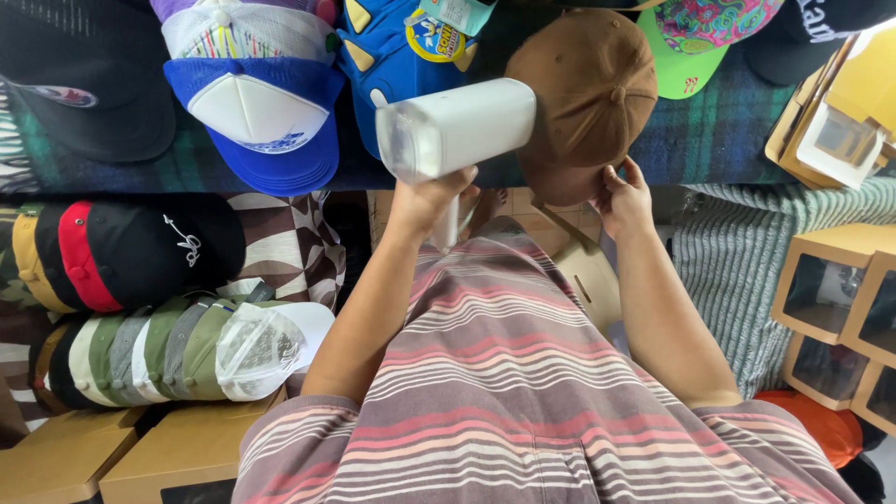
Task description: Cleaning a brown baseball cap using a brush and a hair dryer in a storage area.
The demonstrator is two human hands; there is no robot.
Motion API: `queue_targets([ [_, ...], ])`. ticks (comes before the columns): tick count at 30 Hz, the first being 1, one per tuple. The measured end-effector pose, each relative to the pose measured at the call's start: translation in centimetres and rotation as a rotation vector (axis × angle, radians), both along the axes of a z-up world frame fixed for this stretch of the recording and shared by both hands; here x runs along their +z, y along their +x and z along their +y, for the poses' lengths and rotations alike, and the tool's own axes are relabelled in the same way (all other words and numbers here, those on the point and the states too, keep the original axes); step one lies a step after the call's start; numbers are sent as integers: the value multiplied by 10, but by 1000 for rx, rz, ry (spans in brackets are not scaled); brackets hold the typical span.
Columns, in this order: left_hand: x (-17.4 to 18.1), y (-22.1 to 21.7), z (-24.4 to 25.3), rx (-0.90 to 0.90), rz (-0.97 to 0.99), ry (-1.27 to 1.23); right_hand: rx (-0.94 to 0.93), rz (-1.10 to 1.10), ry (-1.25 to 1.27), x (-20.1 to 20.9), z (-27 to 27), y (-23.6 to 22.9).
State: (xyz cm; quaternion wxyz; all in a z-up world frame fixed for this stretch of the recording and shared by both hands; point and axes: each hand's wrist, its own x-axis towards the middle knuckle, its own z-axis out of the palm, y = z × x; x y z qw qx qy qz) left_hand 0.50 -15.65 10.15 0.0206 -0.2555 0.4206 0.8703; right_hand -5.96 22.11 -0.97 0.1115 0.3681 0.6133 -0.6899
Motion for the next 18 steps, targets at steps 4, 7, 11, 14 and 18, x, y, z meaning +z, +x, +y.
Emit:
queue_targets([
  [4, 23, 1, -9, -144, 275, -180, 16, -49, -11, 1, -10, 18],
  [7, 9, 19, -3, -195, 254, -129, -46, -81, -63, -8, -16, 35],
  [11, 8, 35, -6, -264, 158, -239, -108, -135, -151, -11, -43, 58],
  [14, -22, 59, 13, -335, -100, -401, 28, -263, -260, 27, -68, 72],
  [18, 23, 53, 15, -369, 71, -426, 383, -333, -213, 90, -86, 90],
])
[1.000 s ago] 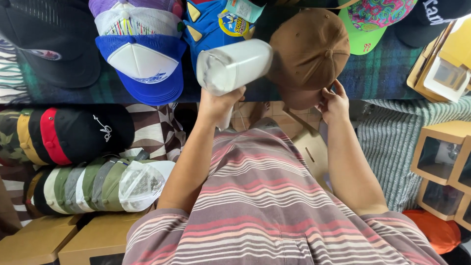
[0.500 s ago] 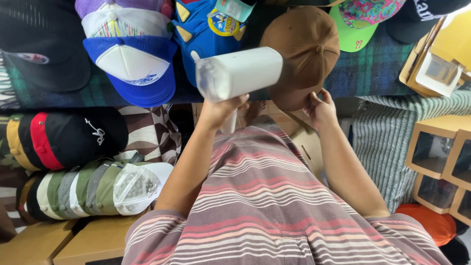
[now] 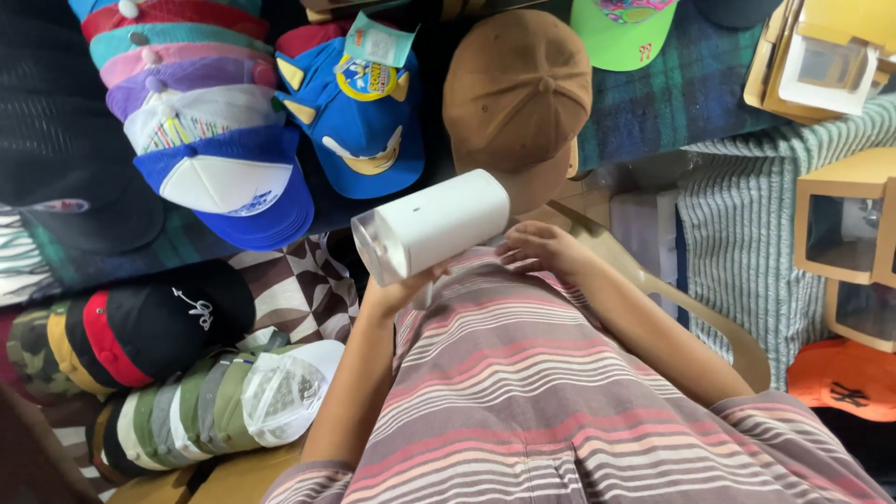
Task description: Cleaning a brown baseball cap using a brush and a hair dryer in a storage area.
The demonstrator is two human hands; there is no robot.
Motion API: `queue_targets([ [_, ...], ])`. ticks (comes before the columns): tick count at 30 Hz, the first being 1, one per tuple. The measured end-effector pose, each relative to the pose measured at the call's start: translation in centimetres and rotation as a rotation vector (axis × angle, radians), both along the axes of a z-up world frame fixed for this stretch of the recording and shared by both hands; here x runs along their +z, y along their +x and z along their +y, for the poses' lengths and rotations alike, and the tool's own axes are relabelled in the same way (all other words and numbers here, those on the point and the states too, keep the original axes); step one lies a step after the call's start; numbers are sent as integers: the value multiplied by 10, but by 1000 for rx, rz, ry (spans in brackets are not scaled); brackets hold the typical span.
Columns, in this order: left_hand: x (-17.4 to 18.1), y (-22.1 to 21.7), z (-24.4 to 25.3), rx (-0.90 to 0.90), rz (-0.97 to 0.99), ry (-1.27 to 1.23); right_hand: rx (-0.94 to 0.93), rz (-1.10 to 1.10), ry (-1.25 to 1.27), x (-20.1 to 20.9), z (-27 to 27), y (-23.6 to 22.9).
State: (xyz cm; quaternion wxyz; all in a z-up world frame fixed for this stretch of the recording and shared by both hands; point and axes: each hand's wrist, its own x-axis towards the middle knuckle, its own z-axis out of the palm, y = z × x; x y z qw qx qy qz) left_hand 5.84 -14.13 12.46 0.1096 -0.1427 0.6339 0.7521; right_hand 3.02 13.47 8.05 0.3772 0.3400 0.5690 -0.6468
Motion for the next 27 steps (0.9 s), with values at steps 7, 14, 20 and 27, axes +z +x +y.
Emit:
queue_targets([
  [7, 1, -33, 60, -190, 377, 45, 654, 675, -52, 49, 7, -5],
  [14, 54, -96, 132, -463, 716, -7, 419, 961, 436, -17, 119, -28],
  [20, 48, -138, 119, 103, 820, -674, 302, 761, 1016, -54, 247, -80],
  [27, 16, -166, 142, 345, 423, -905, 388, 545, 1085, -140, 329, -164],
])
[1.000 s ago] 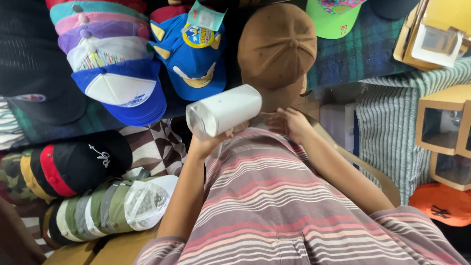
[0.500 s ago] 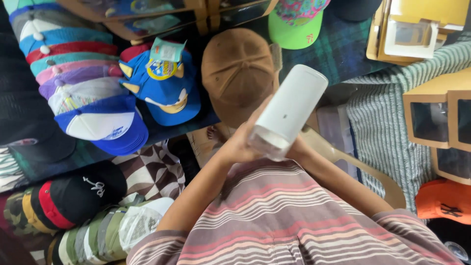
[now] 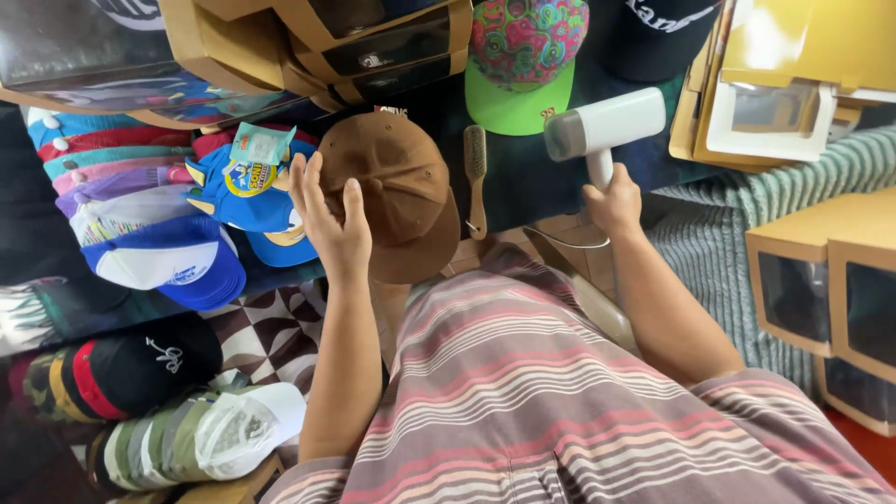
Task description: Cleaning a brown baseball cap using a brush and a hair dryer in a storage area.
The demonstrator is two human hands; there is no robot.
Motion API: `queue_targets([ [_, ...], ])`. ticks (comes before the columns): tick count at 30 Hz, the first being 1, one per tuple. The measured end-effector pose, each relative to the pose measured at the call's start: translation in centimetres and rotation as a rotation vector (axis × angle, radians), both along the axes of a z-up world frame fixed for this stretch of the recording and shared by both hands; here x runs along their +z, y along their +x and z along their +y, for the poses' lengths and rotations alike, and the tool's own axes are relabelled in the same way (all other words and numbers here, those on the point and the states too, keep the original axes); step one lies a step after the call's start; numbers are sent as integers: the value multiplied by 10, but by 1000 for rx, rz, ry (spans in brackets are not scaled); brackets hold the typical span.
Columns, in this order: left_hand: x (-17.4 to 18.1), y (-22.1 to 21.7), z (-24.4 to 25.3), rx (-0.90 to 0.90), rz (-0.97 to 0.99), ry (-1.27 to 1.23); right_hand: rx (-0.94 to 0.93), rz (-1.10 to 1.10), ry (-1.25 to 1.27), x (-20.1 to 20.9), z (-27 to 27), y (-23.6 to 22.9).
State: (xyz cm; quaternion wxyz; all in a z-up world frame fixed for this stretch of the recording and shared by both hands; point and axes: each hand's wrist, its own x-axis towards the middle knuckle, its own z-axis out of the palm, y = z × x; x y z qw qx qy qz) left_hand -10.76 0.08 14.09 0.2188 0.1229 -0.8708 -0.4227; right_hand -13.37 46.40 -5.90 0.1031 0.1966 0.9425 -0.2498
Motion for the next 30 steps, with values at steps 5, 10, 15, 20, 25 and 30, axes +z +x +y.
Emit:
queue_targets([
  [5, -7, -1, 17, 163, -74, 42, 2, -75, 25, 12, 10, -28],
  [10, -18, 2, 20, 289, -57, 431, 130, 20, -8, 20, 15, -45],
  [15, -26, 1, 36, 412, 107, 658, 192, 514, -79, 49, -9, -50],
  [20, -36, 4, 37, 477, 159, 665, 327, 485, -689, 96, -110, -48],
  [25, -49, 2, 1, 330, 170, 535, 610, 308, -995, 170, -202, -64],
  [30, -49, -15, -1, 263, 200, 461, 632, 155, -1066, 158, -265, -69],
])
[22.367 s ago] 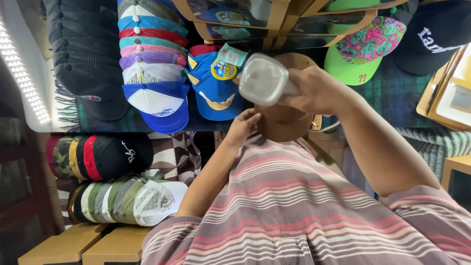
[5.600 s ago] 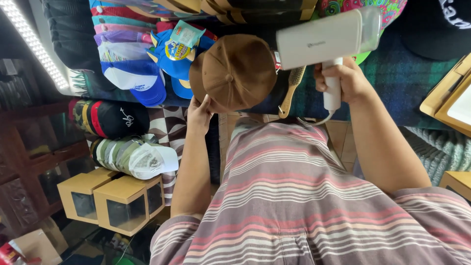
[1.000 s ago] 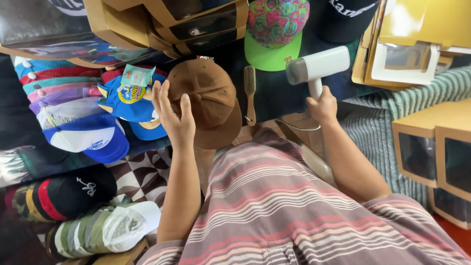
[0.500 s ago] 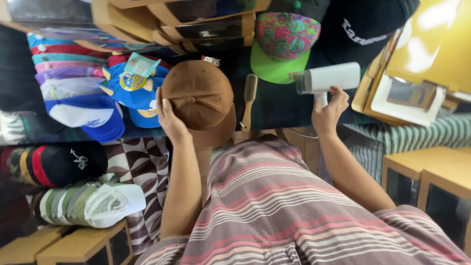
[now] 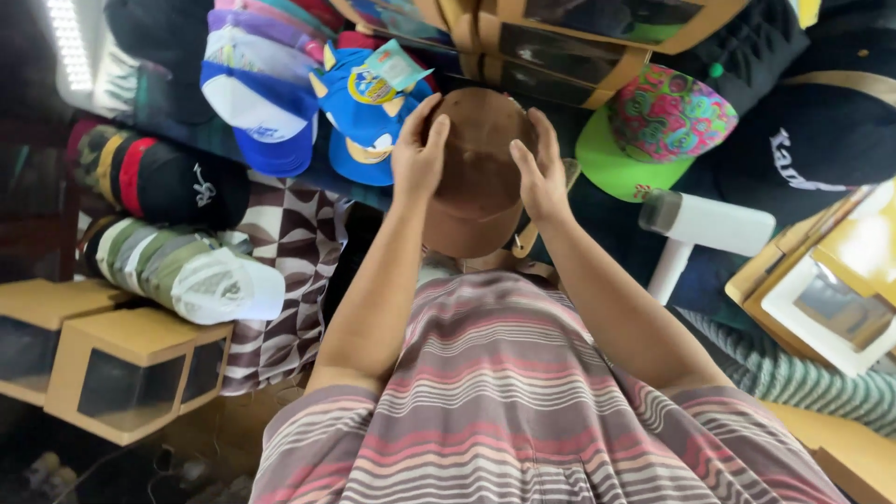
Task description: Cleaning a brown baseball cap using a brush and a hair dryer in a storage area.
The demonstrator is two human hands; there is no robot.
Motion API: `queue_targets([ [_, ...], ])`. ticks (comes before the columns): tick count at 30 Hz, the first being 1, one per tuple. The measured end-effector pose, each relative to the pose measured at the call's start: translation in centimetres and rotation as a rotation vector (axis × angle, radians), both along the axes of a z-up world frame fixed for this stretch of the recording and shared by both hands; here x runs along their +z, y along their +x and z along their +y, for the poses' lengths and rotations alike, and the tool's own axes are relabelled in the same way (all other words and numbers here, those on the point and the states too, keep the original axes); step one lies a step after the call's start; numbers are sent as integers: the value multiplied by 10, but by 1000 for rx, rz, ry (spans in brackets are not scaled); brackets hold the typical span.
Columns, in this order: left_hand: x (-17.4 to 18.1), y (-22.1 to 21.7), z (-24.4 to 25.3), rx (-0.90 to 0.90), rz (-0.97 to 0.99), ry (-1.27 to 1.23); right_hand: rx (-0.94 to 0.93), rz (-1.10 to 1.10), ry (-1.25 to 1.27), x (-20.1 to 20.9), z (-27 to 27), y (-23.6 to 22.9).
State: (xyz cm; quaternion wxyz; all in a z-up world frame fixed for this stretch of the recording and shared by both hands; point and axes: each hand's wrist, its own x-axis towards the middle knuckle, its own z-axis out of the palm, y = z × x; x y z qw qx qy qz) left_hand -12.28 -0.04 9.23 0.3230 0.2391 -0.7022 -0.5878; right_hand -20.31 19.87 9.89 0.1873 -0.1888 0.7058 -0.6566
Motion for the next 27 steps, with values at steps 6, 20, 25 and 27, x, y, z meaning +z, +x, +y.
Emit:
queue_targets([
  [6, 27, -4, -14, -31, -520, 139, -92, 59, 75, -10, -20, 8],
  [20, -6, -69, -69, -621, -667, 246, -88, -26, 475, 22, -48, -21],
  [25, -8, -57, -76, -666, -538, 340, -264, -187, 262, 46, -68, 1],
  [27, 13, -33, -74, -669, -439, 384, -297, -179, 174, 31, -62, 8],
])
